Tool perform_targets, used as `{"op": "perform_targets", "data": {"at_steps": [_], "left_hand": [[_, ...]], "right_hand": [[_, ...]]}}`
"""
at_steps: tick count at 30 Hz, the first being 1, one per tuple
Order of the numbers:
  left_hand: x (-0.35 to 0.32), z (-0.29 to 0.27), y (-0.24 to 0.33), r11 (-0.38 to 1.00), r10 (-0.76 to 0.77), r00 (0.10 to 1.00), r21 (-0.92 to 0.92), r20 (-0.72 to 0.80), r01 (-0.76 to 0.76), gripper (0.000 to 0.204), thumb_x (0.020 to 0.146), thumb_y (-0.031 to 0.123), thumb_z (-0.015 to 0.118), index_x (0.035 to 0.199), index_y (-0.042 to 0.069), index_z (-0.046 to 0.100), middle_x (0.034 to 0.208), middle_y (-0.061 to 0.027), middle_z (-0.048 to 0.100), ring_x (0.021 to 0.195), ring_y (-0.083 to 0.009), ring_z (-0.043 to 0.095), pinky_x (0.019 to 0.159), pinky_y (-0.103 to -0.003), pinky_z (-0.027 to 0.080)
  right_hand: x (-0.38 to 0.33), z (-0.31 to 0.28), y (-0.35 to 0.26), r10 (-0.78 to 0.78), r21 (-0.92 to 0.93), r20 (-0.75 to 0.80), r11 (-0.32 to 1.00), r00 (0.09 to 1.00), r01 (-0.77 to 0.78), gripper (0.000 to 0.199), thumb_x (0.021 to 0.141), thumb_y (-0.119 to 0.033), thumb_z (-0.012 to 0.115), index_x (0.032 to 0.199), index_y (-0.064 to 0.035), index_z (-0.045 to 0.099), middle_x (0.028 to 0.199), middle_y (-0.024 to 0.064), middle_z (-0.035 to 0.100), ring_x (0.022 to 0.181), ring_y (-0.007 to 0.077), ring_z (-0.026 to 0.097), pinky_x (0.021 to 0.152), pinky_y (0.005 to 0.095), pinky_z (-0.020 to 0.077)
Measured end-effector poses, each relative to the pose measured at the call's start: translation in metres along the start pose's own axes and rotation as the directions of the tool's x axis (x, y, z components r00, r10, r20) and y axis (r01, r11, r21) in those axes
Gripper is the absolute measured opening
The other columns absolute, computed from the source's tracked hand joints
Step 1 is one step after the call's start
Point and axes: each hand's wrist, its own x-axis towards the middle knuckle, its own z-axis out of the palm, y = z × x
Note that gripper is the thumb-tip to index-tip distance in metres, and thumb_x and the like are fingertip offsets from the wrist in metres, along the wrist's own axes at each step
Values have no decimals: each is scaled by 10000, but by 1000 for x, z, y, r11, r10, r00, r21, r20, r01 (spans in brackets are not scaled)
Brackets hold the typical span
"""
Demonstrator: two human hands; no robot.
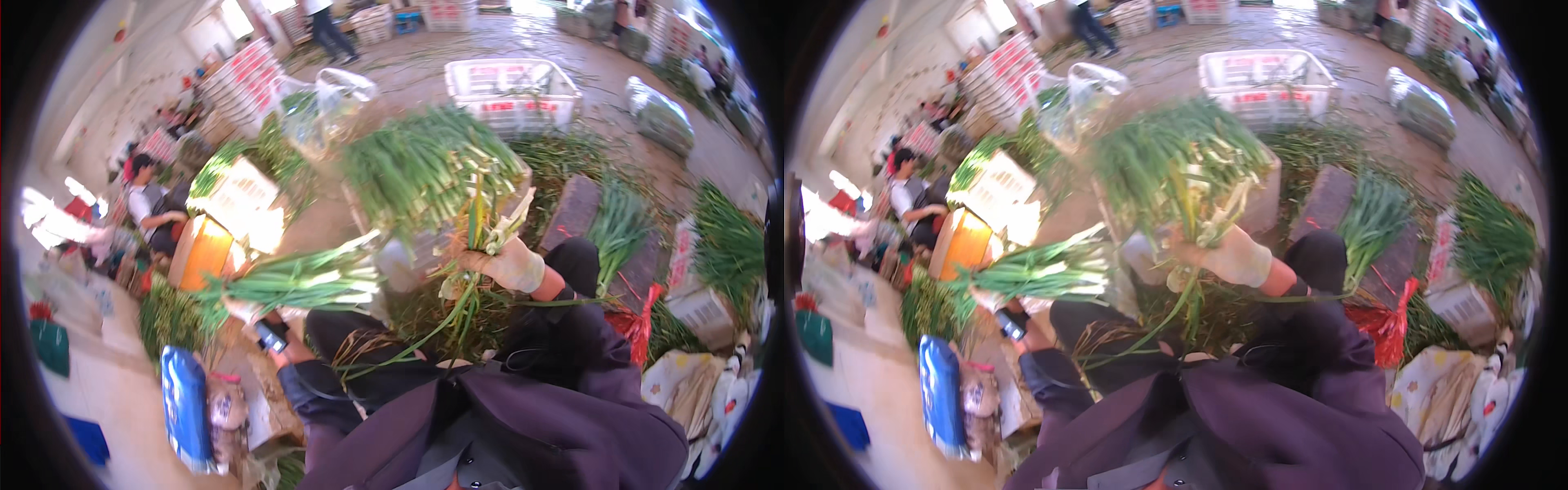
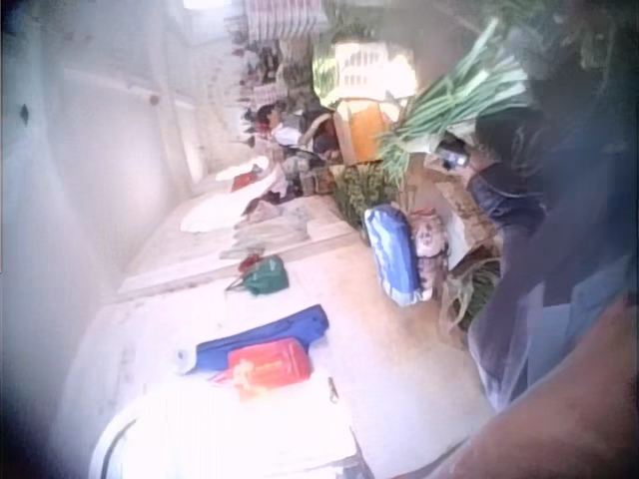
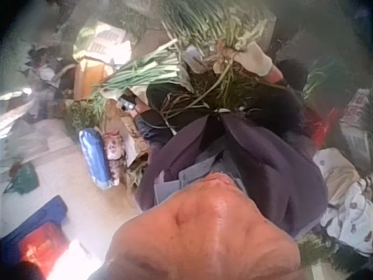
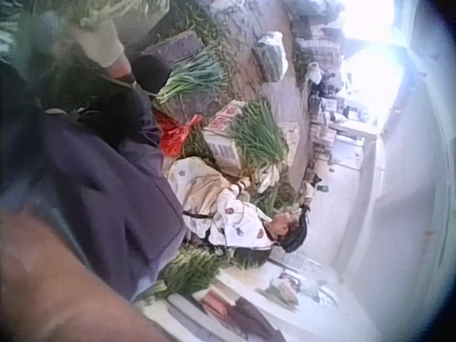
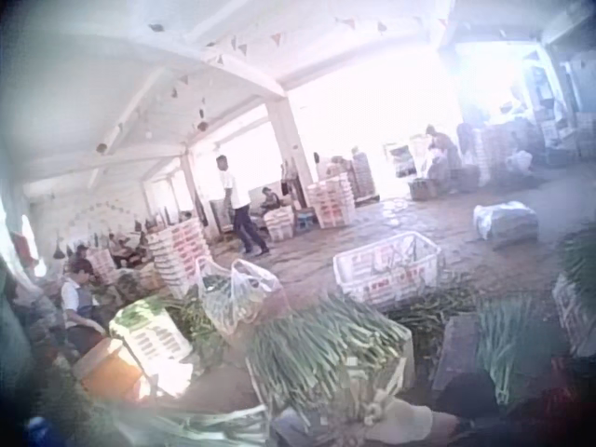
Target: The person sorts green onions by hand, stripping away damaged outer layers and arranging the stalks before placing them into a plastic bag or a crate.
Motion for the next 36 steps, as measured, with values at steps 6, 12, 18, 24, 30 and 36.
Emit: {"op": "perform_targets", "data": {"at_steps": [6, 12, 18, 24, 30, 36], "left_hand": [[3, 7, 17, 894, -218, 969, -374, 119, 247, 235, 917, 291, 559, 930, 90, 681, 943, -77, 704, 911, -276, 681, 1013, -631, 497], [44, 48, -32, 965, -83, 987, -258, -136, 45, 176, 909, 268, 593, 897, 105, 659, 885, -59, 676, 841, -205, 645, 814, -356, 532], [59, 122, -51, 975, -222, 975, 9, 10, 222, 160, 930, 244, 536, 861, 123, 615, 830, -46, 658, 746, -203, 630, 708, -358, 527], [76, 259, -157, 774, -468, 884, 480, -3, 412, 219, 942, 227, 557, 934, 27, 646, 803, -111, 678, 705, -275, 658, 673, -406, 561], [29, 312, -336, 478, -781, 608, 764, 143, 433, 879, 830, 649, 724, 1388, -8, 551, 1231, -136, 669, 1007, -308, 658, 837, -438, 533], [-31, 222, -403, 320, -556, 775, 938, 301, -134, 1022, 882, 582, 726, 1566, -45, 298, 1493, -276, 510, 1362, -371, 531, 1097, -413, 437]], "right_hand": [[55, -167, 38, -181, -689, -266, 723, 947, -55, 355, 947, -168, 662, 1277, -43, 625, 1162, 146, 693, 1064, 265, 653, 943, 417, 514], [144, -350, 81, -243, -943, -318, 180, 916, -280, 596, 918, -188, 628, 1487, -71, 495, 1250, 185, 685, 1119, 322, 668, 1023, 389, 500], [133, -356, 180, 337, -774, -474, 281, 814, -567, 625, 819, -215, 784, 1384, -28, 593, 1301, 223, 669, 1232, 366, 628, 1054, 407, 494], [99, -318, 200, 302, -719, -455, 430, 838, -545, 649, 801, -202, 784, 1399, -53, 579, 1277, 242, 667, 1188, 379, 645, 1014, 425, 512], [54, -313, 184, 304, -610, -444, 587, 843, -533, 603, 862, -77, 728, 1435, -44, 542, 1318, 172, 663, 1065, 243, 691, 890, 338, 556], [45, -289, 166, 391, -516, -443, 625, 807, -586, 584, 862, -45, 722, 1423, -36, 561, 1310, 134, 671, 1038, 178, 679, 867, 305, 554]]}}
